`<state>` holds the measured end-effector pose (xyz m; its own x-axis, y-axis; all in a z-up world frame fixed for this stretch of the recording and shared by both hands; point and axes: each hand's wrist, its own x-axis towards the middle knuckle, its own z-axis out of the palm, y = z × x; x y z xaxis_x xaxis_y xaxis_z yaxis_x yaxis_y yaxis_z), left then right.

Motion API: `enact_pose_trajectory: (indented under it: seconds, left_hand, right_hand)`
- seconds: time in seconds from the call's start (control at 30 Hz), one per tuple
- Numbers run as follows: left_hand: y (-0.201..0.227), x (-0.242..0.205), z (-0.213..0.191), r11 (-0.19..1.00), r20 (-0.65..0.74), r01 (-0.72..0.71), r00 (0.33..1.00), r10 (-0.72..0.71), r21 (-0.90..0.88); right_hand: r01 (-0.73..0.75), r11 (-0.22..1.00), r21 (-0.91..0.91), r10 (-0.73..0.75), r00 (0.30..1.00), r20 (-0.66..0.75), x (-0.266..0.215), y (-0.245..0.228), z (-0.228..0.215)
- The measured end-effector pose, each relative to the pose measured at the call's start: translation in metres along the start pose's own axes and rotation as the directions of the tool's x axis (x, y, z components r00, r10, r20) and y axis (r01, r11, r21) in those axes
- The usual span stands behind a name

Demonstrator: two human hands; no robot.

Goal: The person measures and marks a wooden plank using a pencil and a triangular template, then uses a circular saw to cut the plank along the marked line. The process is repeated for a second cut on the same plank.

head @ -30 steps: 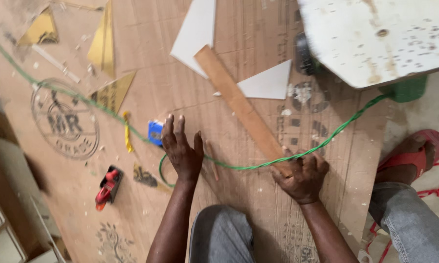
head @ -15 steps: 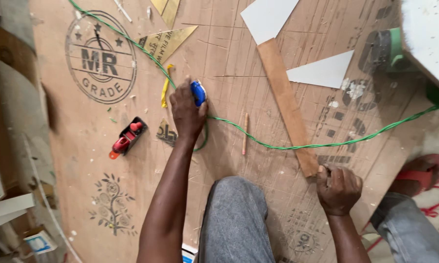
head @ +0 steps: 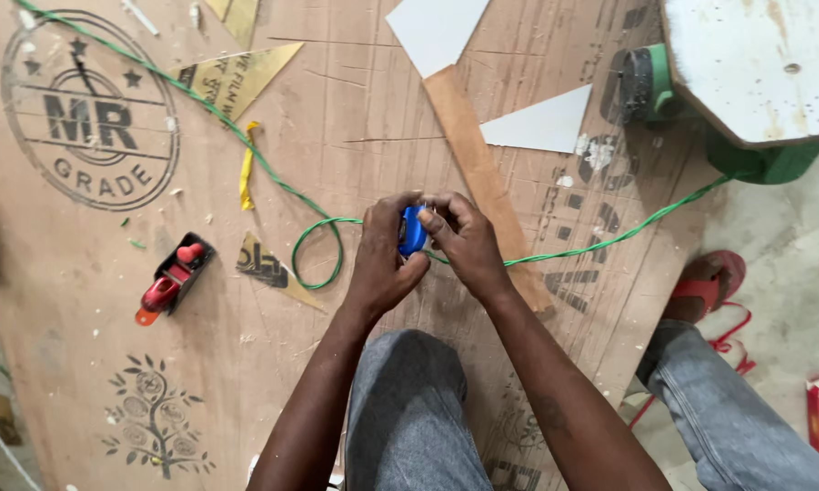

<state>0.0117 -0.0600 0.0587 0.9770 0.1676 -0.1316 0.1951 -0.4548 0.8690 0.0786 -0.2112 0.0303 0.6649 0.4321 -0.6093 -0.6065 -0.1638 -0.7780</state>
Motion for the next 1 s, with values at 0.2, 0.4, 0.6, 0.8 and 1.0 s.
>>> enact_pose_trajectory:
  seconds: [0.2,0.4,0.6,0.8,1.0]
  left_hand:
    - [0.017,0.018,0.031,0.998,0.104,-0.022,0.994,0.016,0.056]
    - [0.018,0.028,0.057,0.98,0.174,0.006,0.984,-0.041,0.2]
    - [-0.022,0.025,0.042,0.822,0.071,0.029,0.994,-0.084,0.568]
    - [-0.039,0.033,0.019,0.647,-0.118,0.133,0.991,-0.067,0.75]
    - [-0.053,0.056,0.088,0.885,-0.146,0.058,0.989,0.011,0.463]
  right_hand:
    - [-0.088,0.995,0.051,0.092,0.992,-0.082,-0.013,-0.006,-0.04]
    - [-0.037,0.995,0.089,0.043,0.997,-0.063,-0.01,-0.004,-0.062]
    - [0.115,0.824,-0.555,-0.272,0.939,-0.21,-0.019,0.007,-0.055]
    - [-0.059,0.568,-0.821,-0.517,0.751,-0.411,-0.104,0.068,-0.084]
    - [-0.147,0.347,-0.926,-0.448,0.842,-0.301,-0.114,0.118,-0.097]
